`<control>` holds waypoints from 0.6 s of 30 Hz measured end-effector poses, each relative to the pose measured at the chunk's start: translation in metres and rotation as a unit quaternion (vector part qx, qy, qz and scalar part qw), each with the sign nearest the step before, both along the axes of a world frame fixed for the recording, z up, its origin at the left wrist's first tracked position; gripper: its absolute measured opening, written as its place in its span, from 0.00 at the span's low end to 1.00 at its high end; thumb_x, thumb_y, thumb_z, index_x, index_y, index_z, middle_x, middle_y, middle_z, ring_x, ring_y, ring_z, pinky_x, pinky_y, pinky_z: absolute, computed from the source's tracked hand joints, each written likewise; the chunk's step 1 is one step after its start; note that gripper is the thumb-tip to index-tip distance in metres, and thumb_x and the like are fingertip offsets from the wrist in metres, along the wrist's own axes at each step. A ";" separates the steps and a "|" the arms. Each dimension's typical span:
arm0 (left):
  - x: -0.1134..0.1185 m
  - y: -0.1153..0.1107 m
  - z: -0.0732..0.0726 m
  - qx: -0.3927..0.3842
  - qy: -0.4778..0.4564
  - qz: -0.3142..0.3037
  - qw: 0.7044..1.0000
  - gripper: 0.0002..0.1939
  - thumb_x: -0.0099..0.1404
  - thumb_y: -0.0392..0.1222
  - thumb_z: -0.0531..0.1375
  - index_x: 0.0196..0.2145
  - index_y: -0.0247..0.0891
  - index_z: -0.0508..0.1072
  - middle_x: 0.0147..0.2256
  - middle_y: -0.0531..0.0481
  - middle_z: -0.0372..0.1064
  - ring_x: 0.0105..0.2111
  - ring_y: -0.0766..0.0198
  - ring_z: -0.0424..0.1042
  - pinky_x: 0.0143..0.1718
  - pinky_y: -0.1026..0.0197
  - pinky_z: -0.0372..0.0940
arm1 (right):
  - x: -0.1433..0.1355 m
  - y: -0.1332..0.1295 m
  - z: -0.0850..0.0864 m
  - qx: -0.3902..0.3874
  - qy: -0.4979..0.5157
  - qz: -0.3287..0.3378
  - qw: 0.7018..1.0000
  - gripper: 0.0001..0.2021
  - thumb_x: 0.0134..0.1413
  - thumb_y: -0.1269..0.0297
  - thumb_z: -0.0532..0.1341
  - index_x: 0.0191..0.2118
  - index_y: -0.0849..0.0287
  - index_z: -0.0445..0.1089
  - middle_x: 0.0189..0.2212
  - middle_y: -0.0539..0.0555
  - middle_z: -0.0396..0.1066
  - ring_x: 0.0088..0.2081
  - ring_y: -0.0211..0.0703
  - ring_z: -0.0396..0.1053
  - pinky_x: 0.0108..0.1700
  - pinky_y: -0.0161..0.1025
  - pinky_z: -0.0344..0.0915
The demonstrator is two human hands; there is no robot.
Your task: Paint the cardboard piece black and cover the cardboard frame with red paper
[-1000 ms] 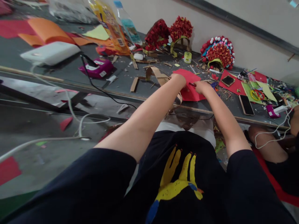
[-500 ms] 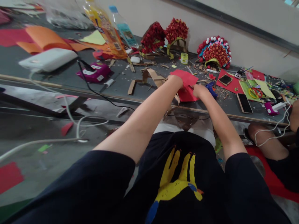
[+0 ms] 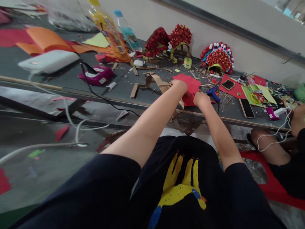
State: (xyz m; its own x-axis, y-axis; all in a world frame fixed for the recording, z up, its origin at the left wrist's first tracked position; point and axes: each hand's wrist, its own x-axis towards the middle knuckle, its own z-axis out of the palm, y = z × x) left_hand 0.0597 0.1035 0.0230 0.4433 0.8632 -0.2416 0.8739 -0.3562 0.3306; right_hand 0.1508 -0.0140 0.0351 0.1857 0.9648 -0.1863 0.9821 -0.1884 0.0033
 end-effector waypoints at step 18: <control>0.004 -0.011 0.013 -0.050 0.115 0.060 0.990 0.52 0.46 0.65 0.69 0.64 0.39 0.62 0.65 0.37 0.56 0.65 0.35 0.52 0.65 0.35 0.47 | 0.002 -0.087 0.021 -0.026 -0.055 0.002 0.998 0.23 0.60 0.75 0.47 0.60 0.67 0.63 0.48 0.74 0.73 0.50 0.60 0.74 0.49 0.50 0.69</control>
